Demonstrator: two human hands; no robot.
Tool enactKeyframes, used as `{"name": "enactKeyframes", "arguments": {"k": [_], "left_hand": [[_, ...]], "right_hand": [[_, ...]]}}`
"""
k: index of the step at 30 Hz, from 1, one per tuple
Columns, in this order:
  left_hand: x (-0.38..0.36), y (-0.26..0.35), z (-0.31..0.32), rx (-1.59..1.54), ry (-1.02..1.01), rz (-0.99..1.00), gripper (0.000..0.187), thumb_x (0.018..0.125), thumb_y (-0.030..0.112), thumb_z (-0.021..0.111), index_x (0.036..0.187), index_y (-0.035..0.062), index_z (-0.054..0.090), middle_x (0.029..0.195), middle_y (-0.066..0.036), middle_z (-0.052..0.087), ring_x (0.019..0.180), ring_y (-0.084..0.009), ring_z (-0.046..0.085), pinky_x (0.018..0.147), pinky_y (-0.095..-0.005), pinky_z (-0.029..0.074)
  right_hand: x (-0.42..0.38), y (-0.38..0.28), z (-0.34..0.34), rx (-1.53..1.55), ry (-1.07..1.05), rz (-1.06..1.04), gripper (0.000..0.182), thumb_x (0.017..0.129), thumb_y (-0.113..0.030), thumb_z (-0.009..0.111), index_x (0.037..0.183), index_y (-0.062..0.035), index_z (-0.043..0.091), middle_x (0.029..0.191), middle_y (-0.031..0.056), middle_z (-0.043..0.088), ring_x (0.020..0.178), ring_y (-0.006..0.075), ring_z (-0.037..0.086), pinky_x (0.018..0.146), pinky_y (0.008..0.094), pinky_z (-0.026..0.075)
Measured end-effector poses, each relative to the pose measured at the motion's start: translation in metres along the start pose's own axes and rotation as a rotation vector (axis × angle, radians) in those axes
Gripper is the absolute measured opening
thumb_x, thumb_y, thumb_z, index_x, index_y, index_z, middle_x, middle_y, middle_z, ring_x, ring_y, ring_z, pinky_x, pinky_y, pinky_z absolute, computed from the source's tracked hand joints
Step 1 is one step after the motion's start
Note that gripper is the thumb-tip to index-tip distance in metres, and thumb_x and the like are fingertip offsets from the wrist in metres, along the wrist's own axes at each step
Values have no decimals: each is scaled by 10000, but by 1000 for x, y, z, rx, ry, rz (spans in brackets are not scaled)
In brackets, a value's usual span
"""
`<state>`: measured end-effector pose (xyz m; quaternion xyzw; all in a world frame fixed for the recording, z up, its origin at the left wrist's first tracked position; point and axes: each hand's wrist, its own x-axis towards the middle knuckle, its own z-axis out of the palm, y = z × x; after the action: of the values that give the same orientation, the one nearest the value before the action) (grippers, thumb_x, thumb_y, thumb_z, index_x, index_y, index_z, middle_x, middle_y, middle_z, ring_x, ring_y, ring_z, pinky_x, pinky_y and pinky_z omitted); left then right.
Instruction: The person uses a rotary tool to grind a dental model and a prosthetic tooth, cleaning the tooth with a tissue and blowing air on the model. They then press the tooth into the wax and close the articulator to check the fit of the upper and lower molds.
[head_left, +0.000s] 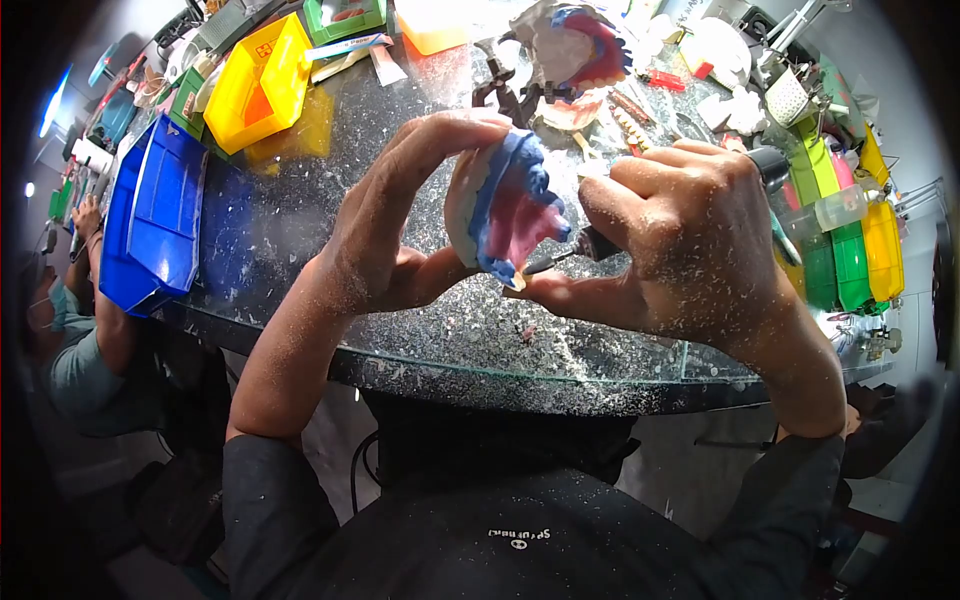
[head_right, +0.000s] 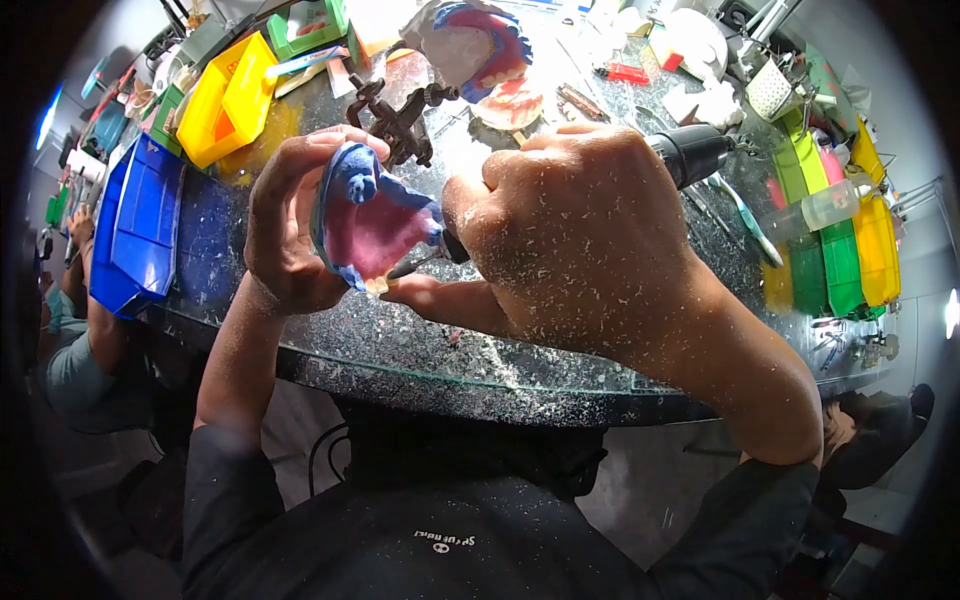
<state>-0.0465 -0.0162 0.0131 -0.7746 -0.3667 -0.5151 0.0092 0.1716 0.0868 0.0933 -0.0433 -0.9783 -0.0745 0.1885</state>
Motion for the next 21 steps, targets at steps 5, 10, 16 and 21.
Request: {"name": "enactKeyframes", "arguments": {"k": [5, 10, 16, 21], "left_hand": [[1, 2, -2, 23, -16, -7, 780, 739, 211, 823, 1377, 32, 412, 1240, -205, 578, 1125, -350, 604, 949, -440, 498], [1, 1, -1, -4, -6, 14, 785, 726, 193, 830, 1375, 38, 416, 1242, -205, 577, 1123, -349, 605, 946, -437, 500], [1, 3, -2, -9, -19, -13, 797, 719, 199, 835, 1377, 43, 414, 1241, -202, 576, 1126, -343, 603, 954, -435, 497], [2, 3, 0, 17, 29, 30, 767, 726, 248, 839, 1346, 28, 445, 1244, -188, 580, 1131, -329, 598, 961, -432, 487]], "right_hand": [[0, 0, 0, 8, -3, 3, 642, 718, -693, 694, 636, -69, 566, 526, 17, 488, 514, 207, 595, 517, 357, 436], [-1, -1, -1, -2, -16, 1, 639, 722, -687, 696, 632, -70, 557, 534, 17, 503, 516, 203, 596, 516, 348, 440], [-2, -1, 0, 13, 6, -7, 638, 728, -682, 694, 626, -69, 547, 535, 17, 501, 515, 196, 593, 514, 339, 439], [-2, 0, -1, 19, 48, -23, 621, 699, -660, 733, 629, -73, 543, 536, 15, 497, 502, 187, 583, 506, 335, 438]]}}
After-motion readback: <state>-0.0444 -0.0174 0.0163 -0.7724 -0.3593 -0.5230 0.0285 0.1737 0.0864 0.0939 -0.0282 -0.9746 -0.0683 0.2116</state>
